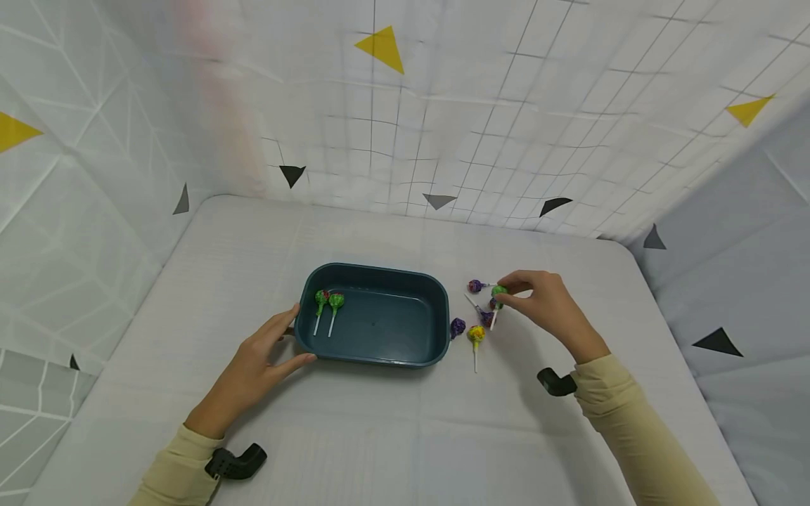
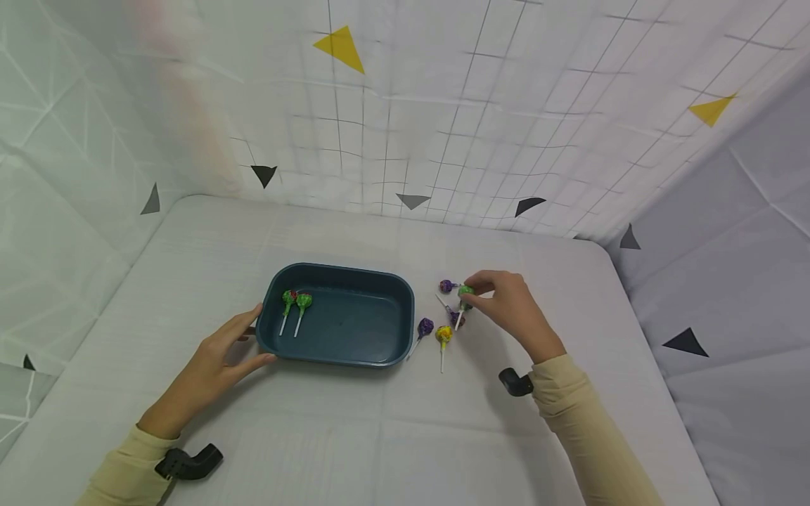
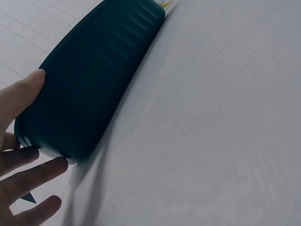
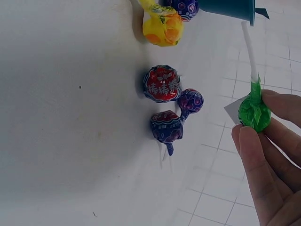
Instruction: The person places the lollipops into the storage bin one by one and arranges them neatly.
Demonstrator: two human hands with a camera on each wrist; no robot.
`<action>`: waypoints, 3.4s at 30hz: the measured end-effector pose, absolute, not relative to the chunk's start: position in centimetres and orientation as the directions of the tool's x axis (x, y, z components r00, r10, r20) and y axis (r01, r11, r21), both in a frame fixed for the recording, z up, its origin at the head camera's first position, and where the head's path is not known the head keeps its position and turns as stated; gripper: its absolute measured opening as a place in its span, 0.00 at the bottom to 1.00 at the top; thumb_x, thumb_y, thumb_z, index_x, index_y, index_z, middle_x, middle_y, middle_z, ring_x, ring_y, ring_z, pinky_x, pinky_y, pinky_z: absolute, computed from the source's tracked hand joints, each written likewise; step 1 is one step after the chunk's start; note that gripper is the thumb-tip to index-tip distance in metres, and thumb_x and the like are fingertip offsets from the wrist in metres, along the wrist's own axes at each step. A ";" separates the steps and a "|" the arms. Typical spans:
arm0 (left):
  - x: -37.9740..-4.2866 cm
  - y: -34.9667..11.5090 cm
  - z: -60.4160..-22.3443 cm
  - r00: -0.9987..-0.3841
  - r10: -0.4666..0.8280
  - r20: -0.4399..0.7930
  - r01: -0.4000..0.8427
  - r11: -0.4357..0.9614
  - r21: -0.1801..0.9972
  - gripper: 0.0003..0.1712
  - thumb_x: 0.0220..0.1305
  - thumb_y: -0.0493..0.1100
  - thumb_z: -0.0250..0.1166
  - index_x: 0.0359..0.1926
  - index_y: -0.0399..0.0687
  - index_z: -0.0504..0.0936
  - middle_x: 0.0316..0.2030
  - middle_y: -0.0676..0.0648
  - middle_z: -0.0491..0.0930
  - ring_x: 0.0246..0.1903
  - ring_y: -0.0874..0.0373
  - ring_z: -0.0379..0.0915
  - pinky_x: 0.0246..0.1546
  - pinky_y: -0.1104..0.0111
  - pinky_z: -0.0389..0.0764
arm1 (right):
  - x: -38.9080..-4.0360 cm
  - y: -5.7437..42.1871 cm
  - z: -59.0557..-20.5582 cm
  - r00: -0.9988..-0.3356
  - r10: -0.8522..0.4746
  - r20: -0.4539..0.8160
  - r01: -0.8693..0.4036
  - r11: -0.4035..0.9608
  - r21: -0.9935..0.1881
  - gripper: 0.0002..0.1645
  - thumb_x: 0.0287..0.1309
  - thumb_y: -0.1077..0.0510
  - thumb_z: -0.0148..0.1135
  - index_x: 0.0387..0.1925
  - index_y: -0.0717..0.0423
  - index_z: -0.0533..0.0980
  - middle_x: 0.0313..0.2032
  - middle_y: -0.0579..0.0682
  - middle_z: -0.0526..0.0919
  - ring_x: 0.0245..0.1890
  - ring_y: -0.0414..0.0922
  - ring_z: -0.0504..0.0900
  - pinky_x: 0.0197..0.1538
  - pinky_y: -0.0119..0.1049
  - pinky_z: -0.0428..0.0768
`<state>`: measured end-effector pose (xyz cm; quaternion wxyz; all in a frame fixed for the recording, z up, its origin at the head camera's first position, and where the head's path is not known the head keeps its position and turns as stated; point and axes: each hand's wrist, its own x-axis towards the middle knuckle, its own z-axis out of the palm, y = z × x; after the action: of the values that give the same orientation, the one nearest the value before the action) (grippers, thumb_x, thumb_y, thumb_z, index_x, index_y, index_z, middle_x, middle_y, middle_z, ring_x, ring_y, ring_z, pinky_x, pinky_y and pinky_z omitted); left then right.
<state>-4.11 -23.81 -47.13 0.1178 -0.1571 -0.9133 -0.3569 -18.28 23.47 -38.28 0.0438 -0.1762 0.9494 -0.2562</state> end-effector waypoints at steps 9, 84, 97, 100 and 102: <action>-4.1 -23.8 -47.1 -0.924 0.202 0.324 0.369 0.694 0.619 0.56 0.55 0.45 0.80 0.80 0.46 0.59 0.72 0.42 0.71 0.65 0.46 0.76 0.58 0.52 0.82 | -18.2 22.8 -37.9 -0.926 -0.378 0.010 -0.331 0.797 -0.505 0.13 0.64 0.56 0.72 0.48 0.55 0.87 0.45 0.55 0.91 0.50 0.56 0.89 0.48 0.56 0.88; -4.2 -23.7 -46.9 -0.914 0.206 0.349 0.386 0.702 0.598 0.57 0.53 0.44 0.82 0.79 0.42 0.61 0.70 0.40 0.73 0.60 0.48 0.79 0.54 0.52 0.85 | -18.3 14.5 -36.0 -0.826 -0.563 -0.040 -0.453 0.705 -0.546 0.11 0.60 0.53 0.76 0.42 0.52 0.87 0.39 0.46 0.92 0.41 0.43 0.89 0.52 0.51 0.88; -4.2 -23.6 -46.6 -0.920 0.205 0.334 0.376 0.698 0.610 0.56 0.53 0.44 0.82 0.78 0.40 0.62 0.70 0.40 0.73 0.63 0.47 0.77 0.57 0.51 0.83 | -18.9 13.0 -35.5 -0.812 -0.580 -0.062 -0.456 0.698 -0.552 0.10 0.60 0.54 0.75 0.42 0.52 0.86 0.39 0.47 0.91 0.43 0.44 0.89 0.52 0.49 0.87; -4.2 -23.7 -46.5 -0.921 0.206 0.331 0.375 0.699 0.609 0.56 0.53 0.44 0.82 0.79 0.41 0.62 0.70 0.40 0.73 0.63 0.47 0.77 0.57 0.51 0.83 | -19.1 12.7 -35.5 -0.805 -0.589 -0.064 -0.464 0.694 -0.550 0.10 0.61 0.54 0.75 0.42 0.52 0.86 0.39 0.46 0.91 0.43 0.43 0.88 0.52 0.48 0.87; -4.2 -23.7 -46.5 -0.921 0.208 0.330 0.376 0.697 0.611 0.56 0.54 0.43 0.82 0.79 0.41 0.61 0.71 0.40 0.72 0.63 0.46 0.77 0.58 0.51 0.82 | -19.2 12.4 -35.6 -0.800 -0.596 -0.069 -0.468 0.692 -0.549 0.10 0.61 0.54 0.75 0.43 0.51 0.86 0.39 0.46 0.91 0.43 0.43 0.88 0.51 0.47 0.87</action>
<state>-4.19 -23.67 -46.52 0.1185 -0.1598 -0.9134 -0.3551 -19.15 12.44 -35.58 0.1217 -0.2918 0.9118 -0.2621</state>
